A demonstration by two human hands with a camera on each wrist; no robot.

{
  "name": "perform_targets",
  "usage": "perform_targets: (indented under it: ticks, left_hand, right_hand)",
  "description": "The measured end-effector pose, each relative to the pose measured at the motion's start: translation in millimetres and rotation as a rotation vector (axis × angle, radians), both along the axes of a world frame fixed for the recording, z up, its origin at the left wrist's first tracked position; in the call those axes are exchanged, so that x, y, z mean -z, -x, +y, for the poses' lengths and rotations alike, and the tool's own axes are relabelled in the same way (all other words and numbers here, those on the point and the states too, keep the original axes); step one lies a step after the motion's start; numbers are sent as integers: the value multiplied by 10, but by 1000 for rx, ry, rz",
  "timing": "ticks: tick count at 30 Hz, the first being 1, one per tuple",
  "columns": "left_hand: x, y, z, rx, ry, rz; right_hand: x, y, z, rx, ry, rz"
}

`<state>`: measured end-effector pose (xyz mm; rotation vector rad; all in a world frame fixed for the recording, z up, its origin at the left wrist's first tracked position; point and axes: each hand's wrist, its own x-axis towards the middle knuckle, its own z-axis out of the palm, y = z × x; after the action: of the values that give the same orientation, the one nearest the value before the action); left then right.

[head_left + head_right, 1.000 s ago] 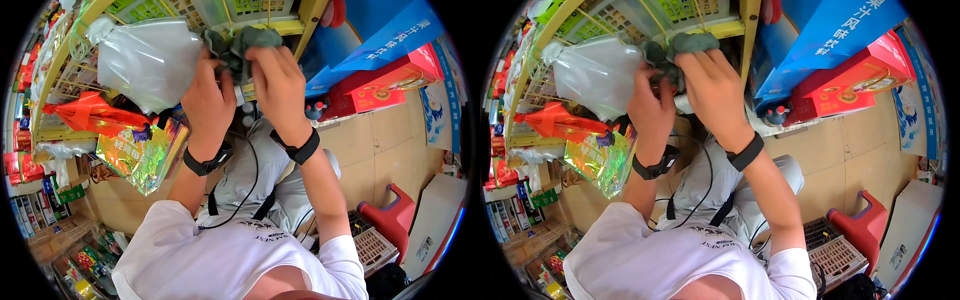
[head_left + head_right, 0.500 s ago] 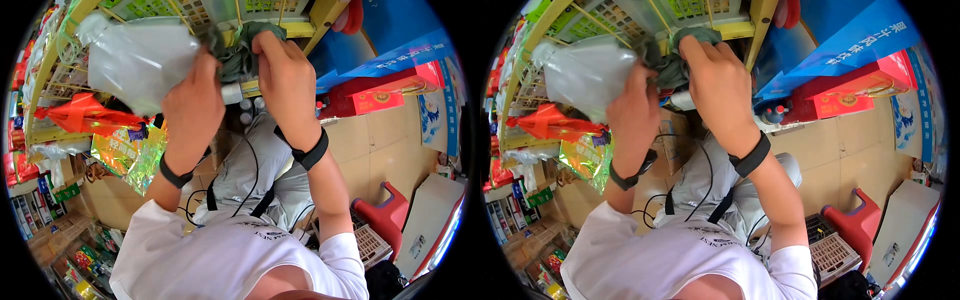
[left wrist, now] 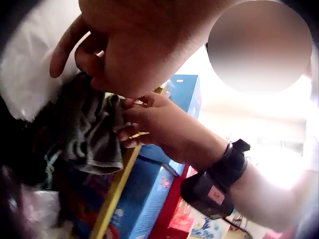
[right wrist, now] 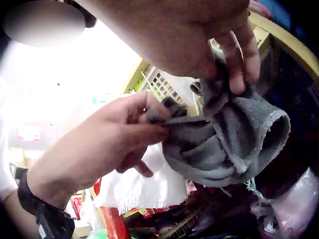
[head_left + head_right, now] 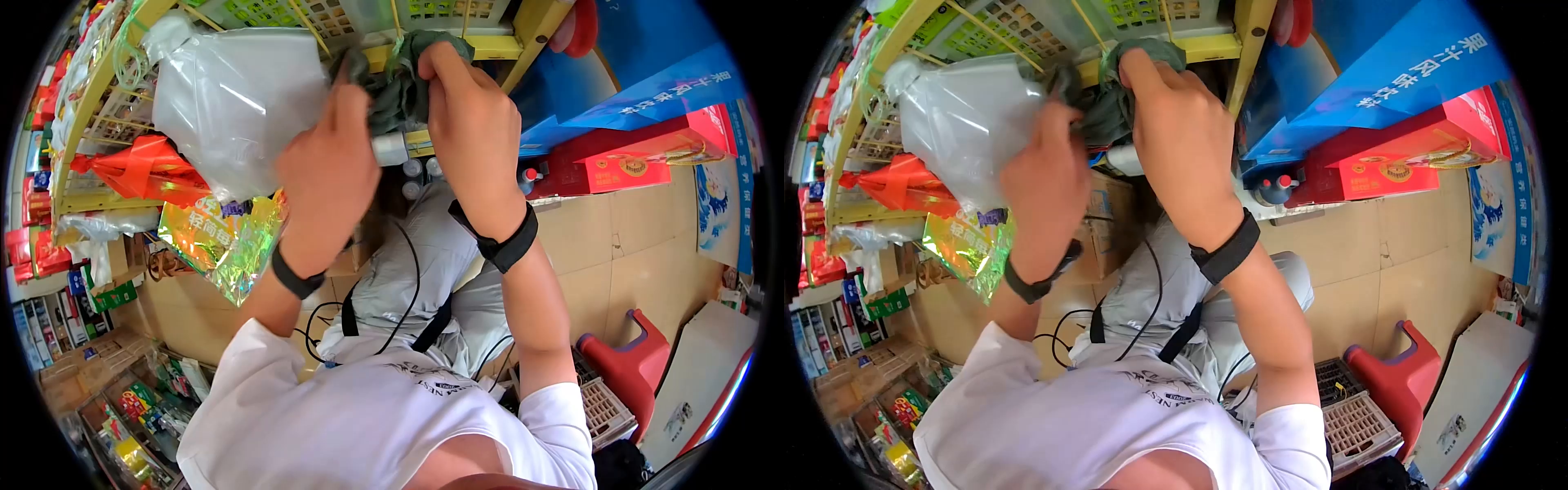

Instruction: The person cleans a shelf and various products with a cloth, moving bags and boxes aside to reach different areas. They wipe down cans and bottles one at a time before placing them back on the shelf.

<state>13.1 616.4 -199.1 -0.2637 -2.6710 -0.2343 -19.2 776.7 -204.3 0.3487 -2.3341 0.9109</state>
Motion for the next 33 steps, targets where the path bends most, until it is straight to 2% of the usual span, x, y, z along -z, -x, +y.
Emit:
perform_targets:
  ticks: [2, 5, 7, 9, 13, 15, 17, 19, 21, 22, 25, 26, 29, 30, 33]
  left_hand:
    - [48, 82, 267, 97, -141, 87]
    - [99, 155, 348, 121, -103, 94]
    - [14, 66, 60, 101, -74, 40]
    - [-50, 12, -126, -50, -55, -108]
    - [-18, 137, 334, 33, -54, 134]
    - [-20, 174, 227, 56, -8, 121]
    - [-148, 150, -146, 39, -24, -103]
    - [-203, 149, -106, 51, 27, -90]
    - [-47, 149, 220, 40, 9, 120]
    - [-6, 206, 321, 101, -51, 131]
    - [-105, 162, 96, 12, 85, -8]
    - [-111, 152, -56, 23, 118, 43]
    - [1, 111, 82, -60, 18, -21]
    - [60, 123, 240, -2, 9, 91]
    - [51, 201, 253, 71, -37, 67]
  right_hand:
    - [6, 18, 11, -14, 3, 7]
    - [30, 0, 11, -23, 7, 7]
    - [26, -7, 5, -14, 11, 7]
    - [13, -8, -3, -5, -4, 9]
    - [10, -2, 0, 8, 1, -8]
    - [46, 5, -9, 5, 24, 18]
    - [66, 8, -55, 7, 51, 34]
    - [47, 25, -72, 23, 71, 40]
    - [58, -5, -78, -6, 57, 36]
    - [70, -10, -69, -8, 53, 36]
    - [60, 16, -77, 7, 91, 48]
    - [51, -3, -89, -1, 94, 42]
    - [33, -20, -83, -9, 89, 28]
    - [33, -19, -70, -18, 81, 22]
    - [44, 19, -25, -70, 147, 58]
